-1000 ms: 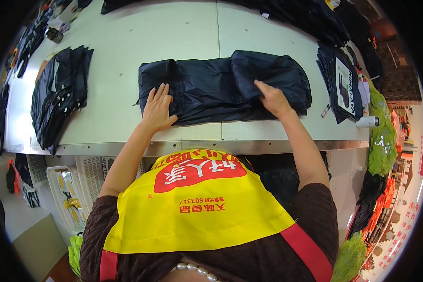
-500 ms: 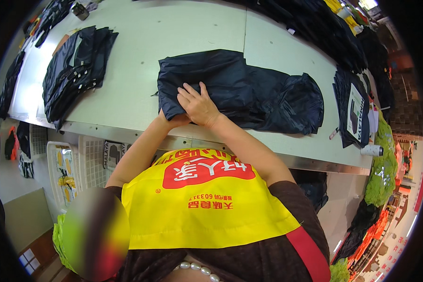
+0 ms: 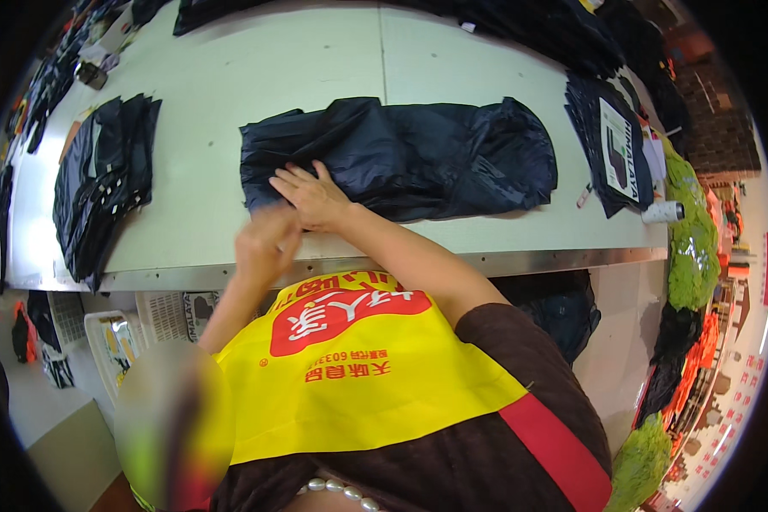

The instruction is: The person folds a black raincoat on a white table, aligning edges and smoothing the fabric. The person then folds the raincoat into a compact rectangle and places it on a stack of similar folded items.

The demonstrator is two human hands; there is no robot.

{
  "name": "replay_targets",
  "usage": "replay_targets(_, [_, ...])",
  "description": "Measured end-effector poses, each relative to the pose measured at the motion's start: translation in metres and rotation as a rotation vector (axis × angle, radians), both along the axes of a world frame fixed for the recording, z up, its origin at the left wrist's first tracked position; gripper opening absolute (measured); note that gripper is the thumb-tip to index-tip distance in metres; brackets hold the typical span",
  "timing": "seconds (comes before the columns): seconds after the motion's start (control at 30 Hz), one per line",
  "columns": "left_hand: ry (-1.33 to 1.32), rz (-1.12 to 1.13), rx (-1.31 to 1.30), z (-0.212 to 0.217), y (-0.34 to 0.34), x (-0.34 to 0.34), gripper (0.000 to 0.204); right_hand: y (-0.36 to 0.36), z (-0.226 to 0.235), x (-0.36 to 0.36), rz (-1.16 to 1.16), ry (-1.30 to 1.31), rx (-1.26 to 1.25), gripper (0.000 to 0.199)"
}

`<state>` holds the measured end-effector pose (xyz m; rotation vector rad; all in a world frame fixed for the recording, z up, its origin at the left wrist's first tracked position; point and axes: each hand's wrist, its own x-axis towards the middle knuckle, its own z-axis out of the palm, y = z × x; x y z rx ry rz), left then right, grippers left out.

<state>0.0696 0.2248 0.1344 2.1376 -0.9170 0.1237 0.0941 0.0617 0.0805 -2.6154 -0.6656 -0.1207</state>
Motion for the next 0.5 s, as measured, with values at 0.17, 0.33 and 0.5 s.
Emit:
replay_targets(0.17, [-0.185, 0.176, 0.507, -0.019, -0.022, 0.086, 0.053, -0.022, 0.036, -0.018, 0.081, 0.011, -0.128, 0.051])
replay_targets(0.33, [-0.18, 0.147, 0.503, -0.027, -0.017, 0.088, 0.067, -0.152, 0.048, -0.09, -0.913, -0.506, 0.148, 0.037])
replay_targets(0.5, [-0.163, 0.146, 0.563, -0.019, -0.021, 0.085, 0.069, -0.281, 0.003, -0.131, -1.732, -0.062, 1.659, 0.055])
